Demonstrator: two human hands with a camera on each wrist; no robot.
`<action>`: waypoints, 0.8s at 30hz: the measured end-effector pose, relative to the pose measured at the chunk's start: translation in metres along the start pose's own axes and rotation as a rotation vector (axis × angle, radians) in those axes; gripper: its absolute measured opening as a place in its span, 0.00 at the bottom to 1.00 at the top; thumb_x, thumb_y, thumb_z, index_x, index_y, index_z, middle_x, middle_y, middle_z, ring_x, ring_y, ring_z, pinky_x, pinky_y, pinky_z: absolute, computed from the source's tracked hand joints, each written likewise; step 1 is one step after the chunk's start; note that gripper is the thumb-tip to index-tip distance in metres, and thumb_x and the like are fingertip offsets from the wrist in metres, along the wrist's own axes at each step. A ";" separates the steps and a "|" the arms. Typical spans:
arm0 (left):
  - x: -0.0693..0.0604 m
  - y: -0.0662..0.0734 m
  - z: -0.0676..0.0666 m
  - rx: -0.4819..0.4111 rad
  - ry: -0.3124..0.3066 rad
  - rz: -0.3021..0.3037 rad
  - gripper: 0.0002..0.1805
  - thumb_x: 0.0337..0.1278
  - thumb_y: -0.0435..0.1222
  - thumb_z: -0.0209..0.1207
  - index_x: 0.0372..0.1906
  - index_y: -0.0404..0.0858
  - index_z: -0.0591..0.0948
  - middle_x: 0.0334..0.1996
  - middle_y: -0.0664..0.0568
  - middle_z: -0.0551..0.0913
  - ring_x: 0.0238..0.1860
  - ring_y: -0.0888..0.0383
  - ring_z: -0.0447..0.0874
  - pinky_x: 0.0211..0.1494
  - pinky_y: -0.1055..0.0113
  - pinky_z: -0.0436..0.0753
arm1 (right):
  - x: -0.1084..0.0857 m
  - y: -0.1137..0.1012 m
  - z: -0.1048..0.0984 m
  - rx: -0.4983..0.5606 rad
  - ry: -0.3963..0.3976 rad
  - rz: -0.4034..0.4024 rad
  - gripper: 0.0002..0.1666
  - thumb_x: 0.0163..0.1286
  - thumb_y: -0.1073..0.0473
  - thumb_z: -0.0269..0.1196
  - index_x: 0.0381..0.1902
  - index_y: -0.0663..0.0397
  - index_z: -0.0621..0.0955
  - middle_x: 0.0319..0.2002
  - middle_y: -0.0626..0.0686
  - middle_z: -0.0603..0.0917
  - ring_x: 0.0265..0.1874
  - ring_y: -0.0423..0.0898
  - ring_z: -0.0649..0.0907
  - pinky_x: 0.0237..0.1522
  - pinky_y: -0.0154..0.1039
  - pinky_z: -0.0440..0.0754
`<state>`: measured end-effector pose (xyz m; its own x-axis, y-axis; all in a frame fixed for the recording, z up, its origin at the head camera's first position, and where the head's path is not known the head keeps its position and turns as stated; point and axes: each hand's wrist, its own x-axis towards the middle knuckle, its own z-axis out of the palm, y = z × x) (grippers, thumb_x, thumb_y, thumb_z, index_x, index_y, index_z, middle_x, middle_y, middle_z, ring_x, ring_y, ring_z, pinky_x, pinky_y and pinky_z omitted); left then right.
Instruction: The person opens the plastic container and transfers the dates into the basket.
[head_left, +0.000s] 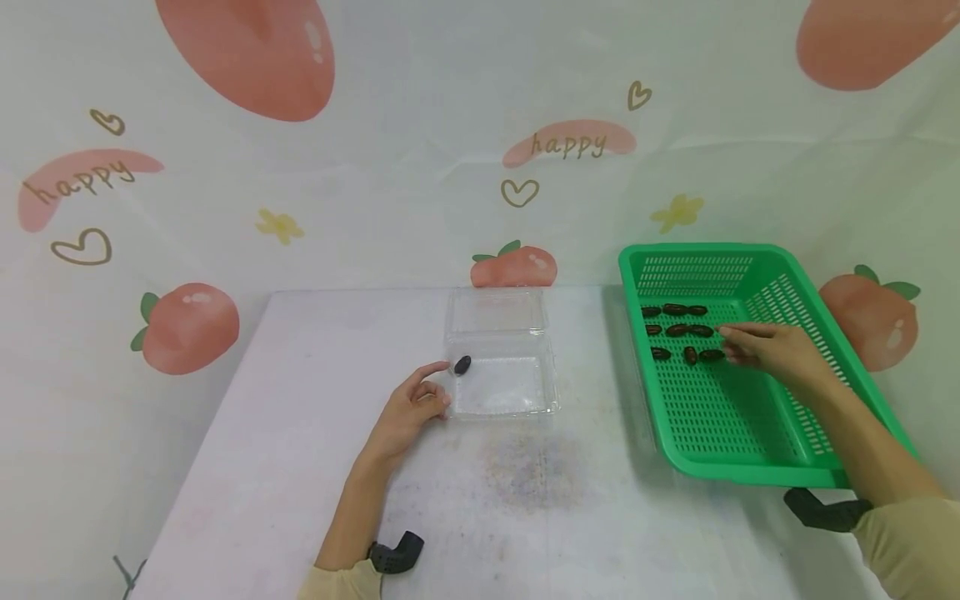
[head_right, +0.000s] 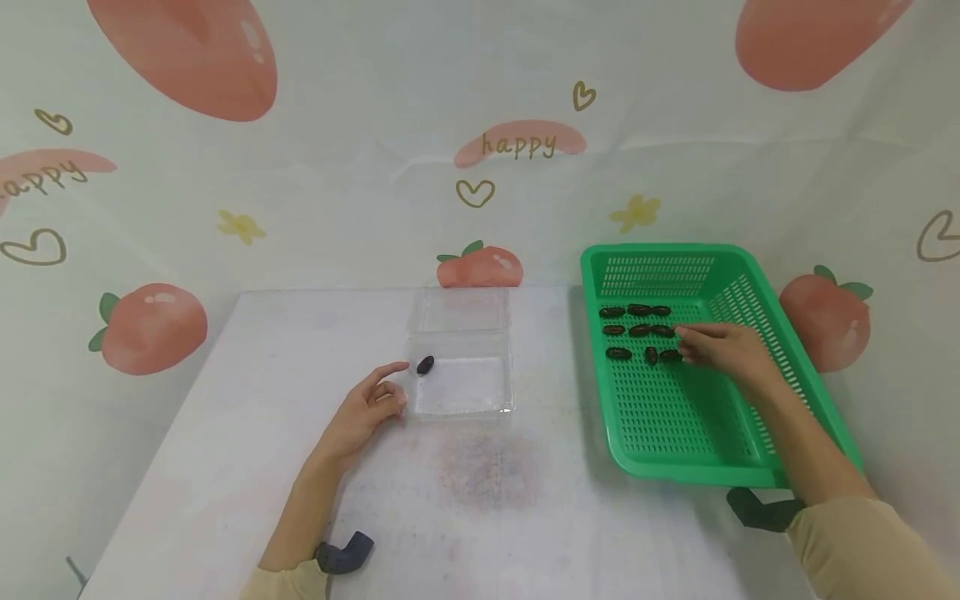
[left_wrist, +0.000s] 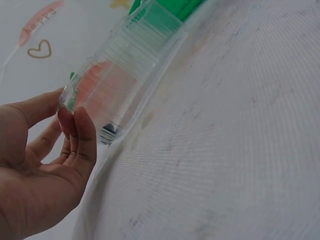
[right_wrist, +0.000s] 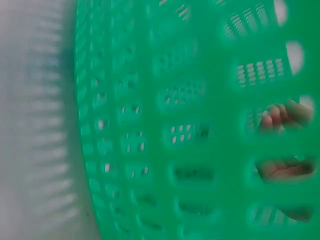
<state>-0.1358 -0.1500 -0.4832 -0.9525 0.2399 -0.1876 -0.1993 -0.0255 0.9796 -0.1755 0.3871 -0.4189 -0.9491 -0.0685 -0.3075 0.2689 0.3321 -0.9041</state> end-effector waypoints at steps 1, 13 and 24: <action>0.000 0.000 0.000 0.001 0.000 -0.001 0.32 0.62 0.27 0.62 0.71 0.39 0.69 0.35 0.49 0.72 0.34 0.57 0.76 0.42 0.65 0.82 | -0.002 -0.003 0.002 0.005 -0.008 -0.012 0.05 0.73 0.50 0.61 0.43 0.29 0.83 0.39 0.37 0.86 0.39 0.35 0.86 0.47 0.36 0.84; -0.001 0.002 0.001 -0.012 -0.001 0.008 0.32 0.62 0.26 0.62 0.71 0.38 0.68 0.34 0.49 0.72 0.34 0.58 0.76 0.42 0.66 0.82 | -0.017 -0.038 0.050 0.024 -0.038 -0.179 0.19 0.76 0.52 0.57 0.60 0.53 0.78 0.45 0.43 0.85 0.44 0.38 0.84 0.47 0.33 0.83; 0.000 0.001 0.001 -0.011 0.005 0.002 0.32 0.61 0.27 0.62 0.70 0.39 0.69 0.35 0.49 0.73 0.34 0.57 0.77 0.42 0.66 0.82 | -0.028 -0.069 0.103 0.054 -0.015 -0.166 0.31 0.72 0.42 0.60 0.64 0.55 0.77 0.55 0.54 0.80 0.49 0.46 0.83 0.53 0.38 0.81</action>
<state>-0.1356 -0.1494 -0.4822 -0.9540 0.2354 -0.1856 -0.1995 -0.0365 0.9792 -0.1506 0.2690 -0.3784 -0.9789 -0.1321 -0.1561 0.1170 0.2642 -0.9573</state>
